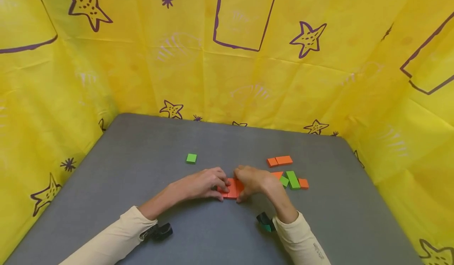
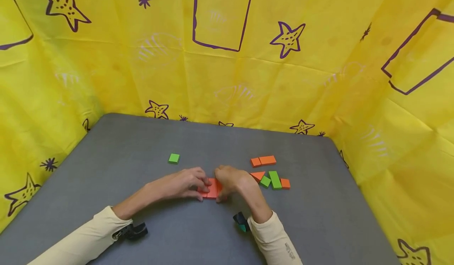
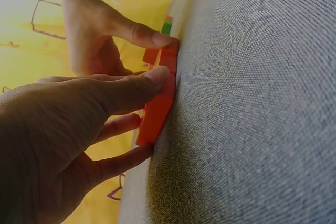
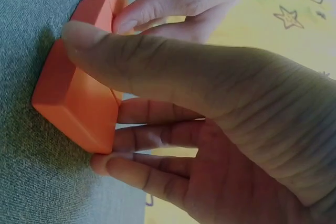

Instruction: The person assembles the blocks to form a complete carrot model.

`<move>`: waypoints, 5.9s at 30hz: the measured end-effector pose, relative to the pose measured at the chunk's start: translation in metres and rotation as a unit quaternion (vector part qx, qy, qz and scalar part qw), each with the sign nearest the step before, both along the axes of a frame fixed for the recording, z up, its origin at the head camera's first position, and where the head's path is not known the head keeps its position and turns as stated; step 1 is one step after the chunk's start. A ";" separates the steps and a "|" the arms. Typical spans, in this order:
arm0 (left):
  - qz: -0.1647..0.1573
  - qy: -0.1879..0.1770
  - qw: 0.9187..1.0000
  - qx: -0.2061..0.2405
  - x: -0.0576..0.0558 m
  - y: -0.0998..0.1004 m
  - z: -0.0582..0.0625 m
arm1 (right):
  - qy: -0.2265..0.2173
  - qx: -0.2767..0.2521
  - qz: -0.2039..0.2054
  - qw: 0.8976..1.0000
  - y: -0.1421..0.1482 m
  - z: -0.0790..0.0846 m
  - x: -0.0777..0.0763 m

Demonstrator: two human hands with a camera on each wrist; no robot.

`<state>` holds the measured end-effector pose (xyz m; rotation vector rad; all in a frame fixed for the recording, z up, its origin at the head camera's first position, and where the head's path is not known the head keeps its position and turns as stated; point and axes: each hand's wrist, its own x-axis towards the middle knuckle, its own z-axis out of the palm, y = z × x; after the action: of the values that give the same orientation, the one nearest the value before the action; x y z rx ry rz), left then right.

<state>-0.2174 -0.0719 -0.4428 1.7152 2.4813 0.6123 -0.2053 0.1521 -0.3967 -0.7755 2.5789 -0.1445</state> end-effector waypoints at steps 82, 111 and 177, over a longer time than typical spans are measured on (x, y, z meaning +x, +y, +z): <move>-0.026 0.005 0.999 0.019 -0.004 -0.007 -0.003 | -0.045 -0.138 0.120 0.982 0.016 0.017 -0.004; -0.017 -0.012 1.000 0.003 -0.001 -0.006 -0.003 | 0.016 -0.051 0.089 0.995 -0.013 -0.008 0.001; 0.046 0.000 0.999 0.002 0.011 0.004 -0.003 | -0.103 -0.063 -0.242 0.963 0.199 0.014 -0.003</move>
<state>-0.2063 -0.0679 -0.4453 1.6098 2.5737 0.6250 -0.2080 0.3507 -0.3824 -0.1414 2.5222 -0.5147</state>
